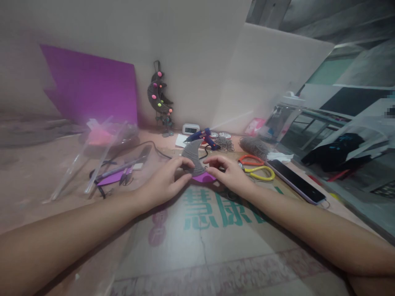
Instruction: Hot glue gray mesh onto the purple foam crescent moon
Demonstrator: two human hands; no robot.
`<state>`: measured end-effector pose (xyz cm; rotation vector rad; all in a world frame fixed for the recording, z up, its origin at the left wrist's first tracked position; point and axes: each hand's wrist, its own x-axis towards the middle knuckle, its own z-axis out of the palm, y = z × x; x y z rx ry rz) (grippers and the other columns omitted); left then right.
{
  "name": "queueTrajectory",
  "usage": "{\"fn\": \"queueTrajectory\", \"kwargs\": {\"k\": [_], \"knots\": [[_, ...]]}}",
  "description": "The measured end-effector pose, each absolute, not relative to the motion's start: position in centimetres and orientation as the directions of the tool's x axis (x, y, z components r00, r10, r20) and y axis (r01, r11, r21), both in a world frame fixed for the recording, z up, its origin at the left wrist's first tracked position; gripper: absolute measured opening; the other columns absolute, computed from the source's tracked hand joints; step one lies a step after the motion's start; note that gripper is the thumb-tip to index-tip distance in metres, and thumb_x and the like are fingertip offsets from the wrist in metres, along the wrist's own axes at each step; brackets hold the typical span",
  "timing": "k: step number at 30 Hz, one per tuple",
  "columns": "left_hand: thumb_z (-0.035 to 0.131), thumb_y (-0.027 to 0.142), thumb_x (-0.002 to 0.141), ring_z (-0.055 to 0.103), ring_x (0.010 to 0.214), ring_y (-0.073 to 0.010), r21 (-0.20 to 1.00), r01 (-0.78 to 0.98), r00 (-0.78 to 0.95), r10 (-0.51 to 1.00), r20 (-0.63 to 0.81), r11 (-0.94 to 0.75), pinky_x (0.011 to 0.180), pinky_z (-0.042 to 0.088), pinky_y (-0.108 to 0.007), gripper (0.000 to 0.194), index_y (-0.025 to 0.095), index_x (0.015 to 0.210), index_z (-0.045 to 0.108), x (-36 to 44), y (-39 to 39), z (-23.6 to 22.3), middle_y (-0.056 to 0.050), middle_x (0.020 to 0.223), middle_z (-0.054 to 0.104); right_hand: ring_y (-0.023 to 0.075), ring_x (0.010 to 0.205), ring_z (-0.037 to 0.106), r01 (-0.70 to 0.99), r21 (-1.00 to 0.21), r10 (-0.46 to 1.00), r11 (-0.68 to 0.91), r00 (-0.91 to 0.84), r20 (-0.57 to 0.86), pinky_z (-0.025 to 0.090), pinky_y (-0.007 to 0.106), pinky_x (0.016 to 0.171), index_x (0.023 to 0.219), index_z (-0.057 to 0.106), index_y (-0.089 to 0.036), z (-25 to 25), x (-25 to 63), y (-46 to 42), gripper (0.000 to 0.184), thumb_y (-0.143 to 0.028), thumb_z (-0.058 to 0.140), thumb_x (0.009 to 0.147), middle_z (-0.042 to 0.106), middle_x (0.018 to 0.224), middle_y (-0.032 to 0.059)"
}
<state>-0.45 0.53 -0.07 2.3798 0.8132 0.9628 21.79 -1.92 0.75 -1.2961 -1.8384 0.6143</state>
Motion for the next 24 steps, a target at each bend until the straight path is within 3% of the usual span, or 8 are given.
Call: {"fn": "queueTrajectory", "kwargs": {"k": [5, 17, 21, 24], "knots": [[0.049, 0.026, 0.089, 0.057, 0.102, -0.02, 0.588, 0.342, 0.601, 0.652, 0.463, -0.733, 0.091, 0.045, -0.036, 0.018, 0.022, 0.106, 0.052, -0.5, 0.7, -0.2, -0.005, 0.106, 0.06, 0.0161, 0.079, 0.059, 0.649, -0.605, 0.882, 0.461, -0.263, 0.39, 0.045, 0.029, 0.072, 0.088, 0.068, -0.018, 1.0, 21.6, -2.1, 0.012, -0.025, 0.062, 0.081, 0.066, 0.086, 0.0033], [0.043, 0.032, 0.093, 0.055, 0.107, -0.0192, 0.662, 0.271, 0.628, 0.649, 0.429, -0.699, 0.096, 0.042, -0.035, 0.025, 0.022, 0.111, 0.057, -0.6, 0.5, 0.2, -0.005, 0.111, 0.061, 0.0131, 0.068, 0.056, 0.614, -0.675, 0.911, 0.41, -0.235, 0.34, 0.043, 0.025, 0.065, 0.08, 0.063, -0.017, 0.9, 21.7, -2.0, 0.016, -0.027, 0.053, 0.086, 0.06, 0.071, -0.0003], [0.043, 0.032, 0.092, 0.055, 0.108, -0.0187, 0.739, 0.222, 0.472, 0.733, 0.49, -0.636, 0.095, 0.043, -0.034, 0.025, 0.02, 0.108, 0.058, -0.5, 1.0, 0.2, -0.006, 0.114, 0.06, 0.0126, 0.063, 0.053, 0.572, -0.727, 0.924, 0.381, -0.207, 0.321, 0.042, 0.023, 0.057, 0.081, 0.06, -0.018, 0.6, 21.8, -1.9, 0.019, -0.033, 0.051, 0.087, 0.058, 0.069, -0.0005], [0.048, 0.033, 0.089, 0.058, 0.104, -0.0192, 0.821, 0.189, 0.352, 0.818, 0.455, -0.538, 0.09, 0.047, -0.034, 0.023, 0.019, 0.104, 0.058, -0.5, 1.6, 0.0, -0.007, 0.112, 0.062, 0.0116, 0.058, 0.05, 0.543, -0.76, 0.933, 0.359, -0.172, 0.318, 0.04, 0.022, 0.052, 0.082, 0.059, -0.018, 0.5, 21.8, -1.9, 0.02, -0.036, 0.052, 0.087, 0.055, 0.066, -0.0013]]}}
